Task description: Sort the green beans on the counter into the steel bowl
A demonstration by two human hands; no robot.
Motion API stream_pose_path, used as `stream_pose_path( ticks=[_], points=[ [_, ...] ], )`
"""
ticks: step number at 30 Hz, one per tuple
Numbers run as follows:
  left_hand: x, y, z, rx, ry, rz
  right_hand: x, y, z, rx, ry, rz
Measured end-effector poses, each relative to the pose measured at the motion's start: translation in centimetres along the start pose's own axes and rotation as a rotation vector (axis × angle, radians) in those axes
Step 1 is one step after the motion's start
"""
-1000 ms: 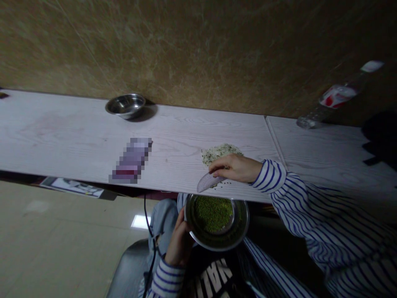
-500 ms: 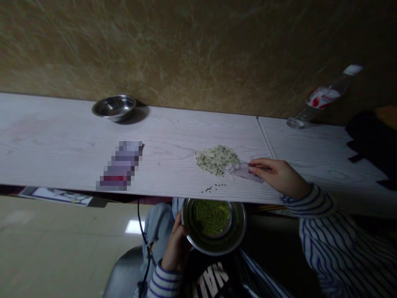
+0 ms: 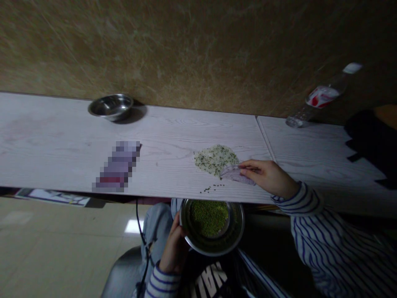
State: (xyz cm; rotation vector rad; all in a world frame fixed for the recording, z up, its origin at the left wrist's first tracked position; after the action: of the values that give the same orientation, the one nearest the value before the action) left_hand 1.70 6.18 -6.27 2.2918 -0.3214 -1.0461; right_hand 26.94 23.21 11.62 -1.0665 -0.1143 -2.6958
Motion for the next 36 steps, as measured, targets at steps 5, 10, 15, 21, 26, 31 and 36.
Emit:
stream_pose_path(
  ticks=[5,10,15,21,26,31,36],
  points=[
    [-0.2,0.1,-0.2,-0.012,0.005,0.014,-0.2,0.8,0.4,-0.027,-0.049,-0.014],
    [0.2,-0.1,0.0,-0.005,0.016,0.016,-1.4,1.4,0.9,-0.073,-0.087,-0.052],
    [0.3,-0.1,0.2,-0.013,0.028,0.018,-1.7,2.0,0.4,-0.067,-0.113,-0.071],
    [0.1,0.0,-0.1,0.021,-0.008,0.008,-1.7,2.1,-0.3,-0.065,-0.134,-0.064],
    [0.3,-0.3,0.3,0.014,0.008,-0.005,-1.5,1.9,-0.8,-0.058,-0.117,-0.036],
    [0.7,-0.6,0.8,0.046,0.003,-0.054,-1.0,1.9,-1.2,-0.031,-0.117,-0.017],
    [0.9,-0.5,0.9,0.053,-0.003,-0.031,-1.1,2.1,-0.6,-0.086,-0.106,-0.042]
  ],
)
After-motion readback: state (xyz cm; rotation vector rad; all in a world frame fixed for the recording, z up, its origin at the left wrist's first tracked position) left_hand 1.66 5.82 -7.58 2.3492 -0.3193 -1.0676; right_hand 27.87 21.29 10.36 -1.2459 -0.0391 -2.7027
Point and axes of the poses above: each hand's wrist, its own y-axis away from the middle knuckle, its own z-axis out of the back of the hand, x = y × z, the point moved 9 cm from there along -y, towards the middle knuckle, and after that the axes turned 2 degrees about -y, right-handed, at the moved point
